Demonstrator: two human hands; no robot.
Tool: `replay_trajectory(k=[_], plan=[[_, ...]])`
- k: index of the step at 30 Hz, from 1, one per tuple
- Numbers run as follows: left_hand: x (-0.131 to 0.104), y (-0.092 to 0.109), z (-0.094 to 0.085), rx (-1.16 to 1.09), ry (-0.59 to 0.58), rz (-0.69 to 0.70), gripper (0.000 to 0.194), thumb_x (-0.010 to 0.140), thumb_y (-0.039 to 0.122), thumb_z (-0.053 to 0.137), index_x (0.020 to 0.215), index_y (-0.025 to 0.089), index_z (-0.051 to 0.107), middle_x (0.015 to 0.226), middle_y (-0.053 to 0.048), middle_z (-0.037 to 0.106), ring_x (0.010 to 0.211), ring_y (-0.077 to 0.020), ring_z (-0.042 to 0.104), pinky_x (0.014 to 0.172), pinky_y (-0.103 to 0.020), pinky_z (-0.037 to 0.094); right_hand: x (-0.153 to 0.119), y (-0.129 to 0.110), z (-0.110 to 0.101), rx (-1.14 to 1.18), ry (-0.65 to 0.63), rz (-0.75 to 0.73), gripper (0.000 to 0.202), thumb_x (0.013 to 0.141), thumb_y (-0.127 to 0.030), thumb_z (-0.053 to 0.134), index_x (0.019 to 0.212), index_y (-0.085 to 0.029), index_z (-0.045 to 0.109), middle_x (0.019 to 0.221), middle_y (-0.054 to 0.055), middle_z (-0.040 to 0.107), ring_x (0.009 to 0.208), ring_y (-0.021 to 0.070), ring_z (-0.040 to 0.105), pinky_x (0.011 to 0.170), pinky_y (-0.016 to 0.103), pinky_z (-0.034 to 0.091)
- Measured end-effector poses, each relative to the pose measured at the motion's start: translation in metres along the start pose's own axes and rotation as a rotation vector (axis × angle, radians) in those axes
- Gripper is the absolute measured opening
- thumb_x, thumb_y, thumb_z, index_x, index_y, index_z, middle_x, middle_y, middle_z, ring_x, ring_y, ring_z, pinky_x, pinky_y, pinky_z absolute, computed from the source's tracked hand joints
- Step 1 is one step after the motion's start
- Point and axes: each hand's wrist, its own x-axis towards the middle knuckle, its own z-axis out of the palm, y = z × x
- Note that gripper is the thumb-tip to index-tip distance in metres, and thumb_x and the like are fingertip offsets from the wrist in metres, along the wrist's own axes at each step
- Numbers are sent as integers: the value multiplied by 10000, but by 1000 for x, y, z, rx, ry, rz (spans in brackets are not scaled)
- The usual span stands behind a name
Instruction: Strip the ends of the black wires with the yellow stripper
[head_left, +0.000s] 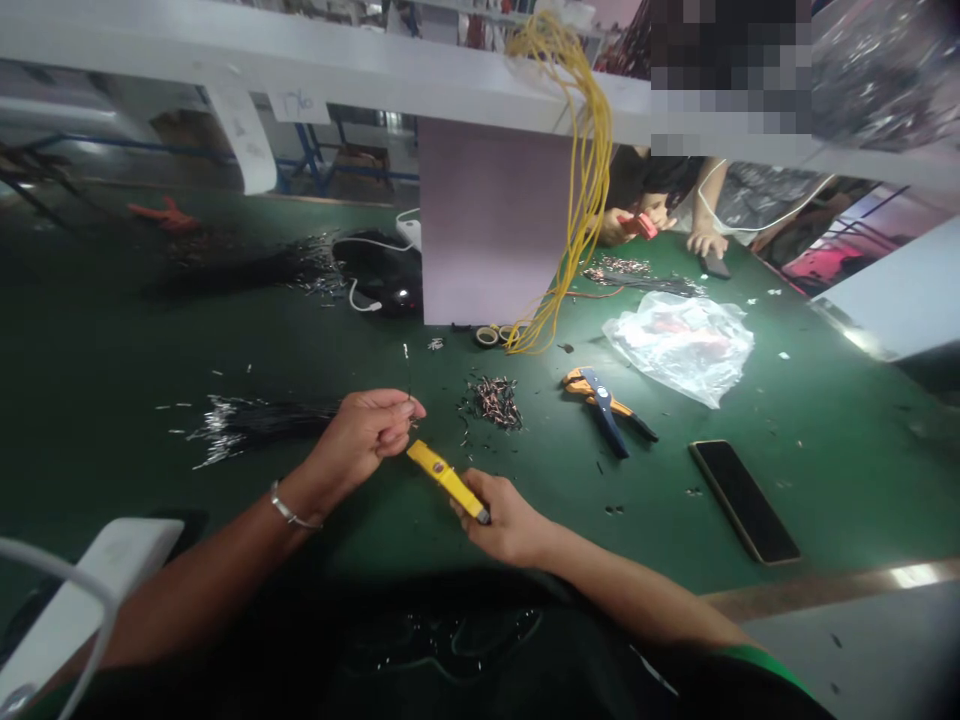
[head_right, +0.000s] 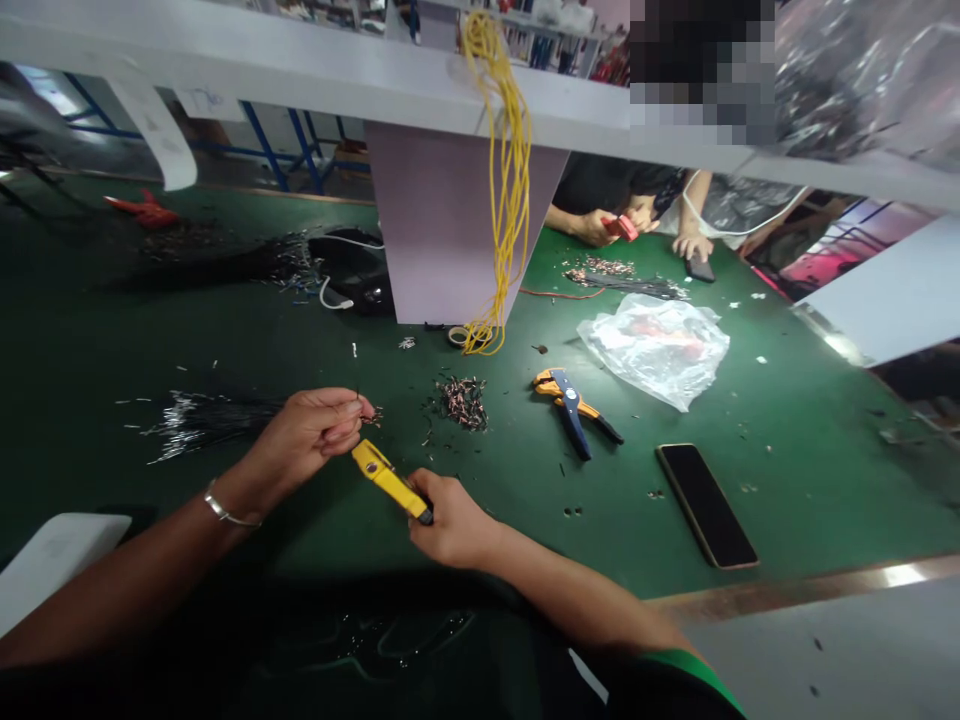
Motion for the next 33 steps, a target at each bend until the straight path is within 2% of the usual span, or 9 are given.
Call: replay_trajectory(k=[3,12,24,33], plan=[[-3,1,1,-8,-19,-17,117,745,181,644,683,85,671,400,70,304,359,-21,247,406,-199,176,1,-2,-3,59,-8,23,149,651,-91,487,757,-191,453,659,-47,459,573,94,404,530,209,322],[0,2,-2,3,-3,20,111,747,175,648,682,86,661,409,71,305,362,-18,251,415,-207,173,-2,-2,-5,-122,20,-25,184,620,-108,499,767,-200,438,624,-64,430,523,87,370,499,211,283],[-2,2,-3,1,-36,7,131,762,199,647,702,83,655,417,74,310,365,-14,250,416,-194,170,1,0,-5,-85,0,-26,172,630,-106,505,762,-196,443,614,-70,425,531,82,377,500,201,292],[3,1,-5,-28,-12,-23,110,749,184,649,705,83,656,411,71,324,359,-11,239,404,-186,158,1,0,-5,-64,-26,-11,187,619,-103,505,770,-197,448,634,-66,435,528,81,376,490,202,289]])
